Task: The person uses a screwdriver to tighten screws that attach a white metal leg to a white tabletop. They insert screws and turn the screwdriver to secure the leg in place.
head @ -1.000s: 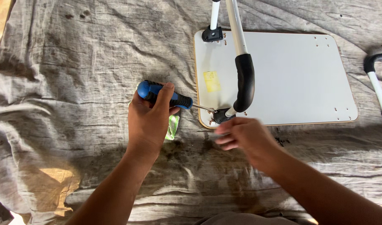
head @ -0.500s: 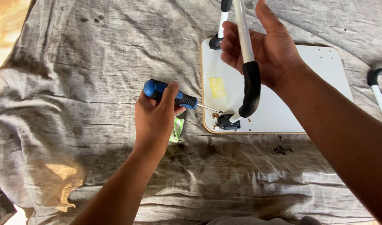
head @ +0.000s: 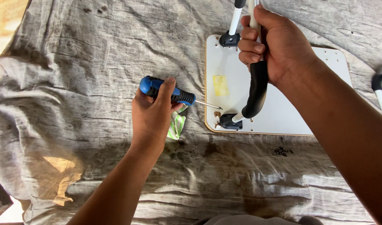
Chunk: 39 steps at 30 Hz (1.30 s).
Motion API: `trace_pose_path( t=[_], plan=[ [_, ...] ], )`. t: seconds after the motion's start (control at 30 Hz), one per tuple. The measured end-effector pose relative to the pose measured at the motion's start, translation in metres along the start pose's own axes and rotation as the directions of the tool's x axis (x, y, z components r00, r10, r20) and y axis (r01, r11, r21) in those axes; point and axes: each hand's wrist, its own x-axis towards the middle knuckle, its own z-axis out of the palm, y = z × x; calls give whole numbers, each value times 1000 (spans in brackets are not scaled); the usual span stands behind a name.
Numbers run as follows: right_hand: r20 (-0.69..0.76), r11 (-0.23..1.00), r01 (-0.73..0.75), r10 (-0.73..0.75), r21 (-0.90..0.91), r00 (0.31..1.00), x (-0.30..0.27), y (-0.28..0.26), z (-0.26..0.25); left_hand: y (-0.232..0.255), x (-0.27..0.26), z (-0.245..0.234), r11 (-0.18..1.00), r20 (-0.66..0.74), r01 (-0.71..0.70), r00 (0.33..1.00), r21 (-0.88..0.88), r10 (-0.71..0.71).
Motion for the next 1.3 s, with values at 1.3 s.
trace_pose_path(
  t=[1.3],
  plan=[
    [-218,952,-27,-43,-305,975,-4,-7,11,46,-4,79,620,514,-539,823,570,243]
  ],
)
